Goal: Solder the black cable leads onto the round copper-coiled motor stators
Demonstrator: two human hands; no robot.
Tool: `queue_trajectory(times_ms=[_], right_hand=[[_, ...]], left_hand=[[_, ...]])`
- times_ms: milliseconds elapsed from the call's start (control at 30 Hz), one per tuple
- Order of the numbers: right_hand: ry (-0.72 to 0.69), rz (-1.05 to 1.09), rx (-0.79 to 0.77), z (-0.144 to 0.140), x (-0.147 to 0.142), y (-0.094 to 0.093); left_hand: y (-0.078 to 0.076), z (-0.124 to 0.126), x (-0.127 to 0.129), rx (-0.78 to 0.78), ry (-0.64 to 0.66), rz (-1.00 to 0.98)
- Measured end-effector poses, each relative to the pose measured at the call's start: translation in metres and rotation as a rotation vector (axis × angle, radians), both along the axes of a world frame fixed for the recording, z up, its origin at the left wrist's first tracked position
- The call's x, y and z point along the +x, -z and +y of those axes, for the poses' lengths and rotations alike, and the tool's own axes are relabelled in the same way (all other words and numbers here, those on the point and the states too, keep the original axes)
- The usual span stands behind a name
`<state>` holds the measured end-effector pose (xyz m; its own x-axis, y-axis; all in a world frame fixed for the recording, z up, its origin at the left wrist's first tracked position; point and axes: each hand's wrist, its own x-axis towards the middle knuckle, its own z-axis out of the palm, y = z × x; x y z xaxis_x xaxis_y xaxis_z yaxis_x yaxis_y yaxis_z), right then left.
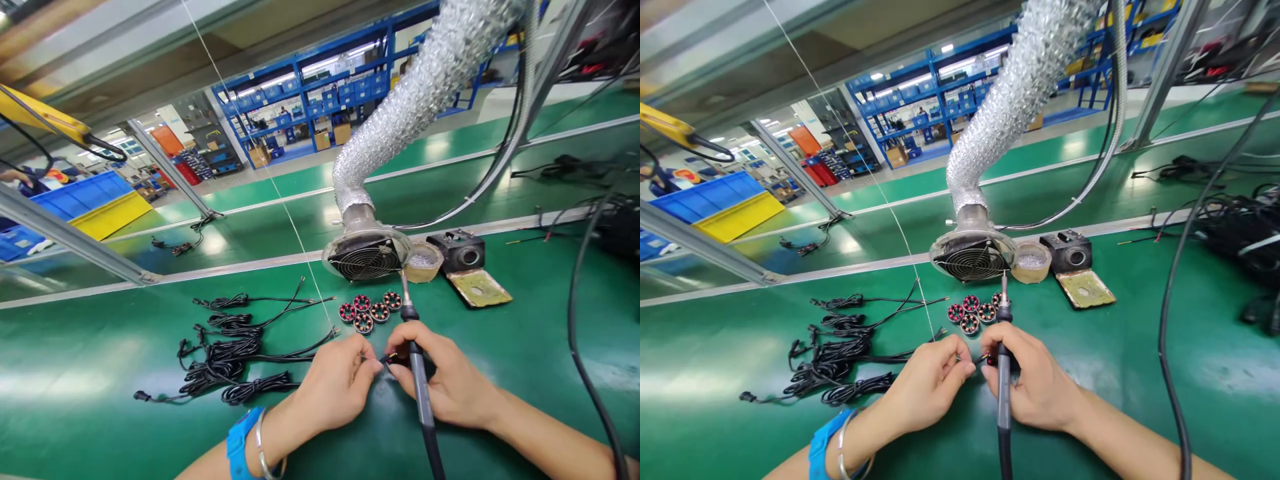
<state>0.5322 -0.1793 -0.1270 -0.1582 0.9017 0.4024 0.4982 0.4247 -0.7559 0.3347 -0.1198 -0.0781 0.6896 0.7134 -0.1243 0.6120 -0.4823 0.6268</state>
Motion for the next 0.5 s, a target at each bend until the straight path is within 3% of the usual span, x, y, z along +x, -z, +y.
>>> queue_trajectory(times_ms=[133,333,500], right_hand=[[0.059,0.091,0.072,-0.002,-0.012,0.000],[0.063,0.155,0.157,-0.004,-0.024,0.009],[0.146,0.212,0.066,-0.008,-0.029,0.011]], left_hand=[[0.008,0.005,0.001,-0.104,0.016,-0.096],[0.018,0.004,-0.004,-0.100,0.155,-0.301],[0.031,-0.003,-0.004,-0.313,-0.004,-0.345]])
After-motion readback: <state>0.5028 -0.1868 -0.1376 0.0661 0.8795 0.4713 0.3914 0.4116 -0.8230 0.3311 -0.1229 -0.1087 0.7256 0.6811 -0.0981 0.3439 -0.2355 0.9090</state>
